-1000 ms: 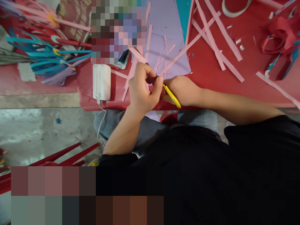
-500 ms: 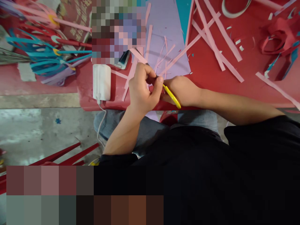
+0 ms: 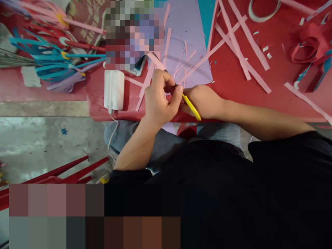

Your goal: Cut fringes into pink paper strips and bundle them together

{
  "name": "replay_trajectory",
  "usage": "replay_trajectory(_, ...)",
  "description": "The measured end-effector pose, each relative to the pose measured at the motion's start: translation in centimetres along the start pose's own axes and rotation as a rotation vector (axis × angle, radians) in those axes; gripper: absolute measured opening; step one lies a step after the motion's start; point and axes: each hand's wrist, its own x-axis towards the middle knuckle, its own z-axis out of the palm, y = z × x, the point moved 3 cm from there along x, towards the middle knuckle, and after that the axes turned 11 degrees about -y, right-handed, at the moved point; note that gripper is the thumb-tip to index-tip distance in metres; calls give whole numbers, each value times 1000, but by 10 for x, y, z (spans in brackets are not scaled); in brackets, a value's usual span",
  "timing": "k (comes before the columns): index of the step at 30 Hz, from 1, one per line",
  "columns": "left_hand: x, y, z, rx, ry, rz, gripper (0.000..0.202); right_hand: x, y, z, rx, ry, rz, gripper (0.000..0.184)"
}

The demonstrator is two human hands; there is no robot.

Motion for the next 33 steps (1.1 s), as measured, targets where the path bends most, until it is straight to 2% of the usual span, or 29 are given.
replay_trajectory(4,0,0,0,-16,-13,-16,32,0,-2,-1,-33,-28,28,40)
replay_trajectory(10,0,0,0,-25,-21,-11,29,0,-1,0,-38,-22,43,35)
replay_trajectory(22,2,3,0,-7,-57,-24,28,-1,0,1,92,24,49,42)
replay_trajectory(28,2,-2,6,-3,-147,-2,23,-1,2,9,48,-44,20,48)
replay_trajectory(31,2,-6,8,-55,-161,-49,26,-1,1,10,135,-74,-1,42)
replay_trajectory(33,3,-6,7,-106,-125,-21,28,-1,-1,9,246,-79,-30,34)
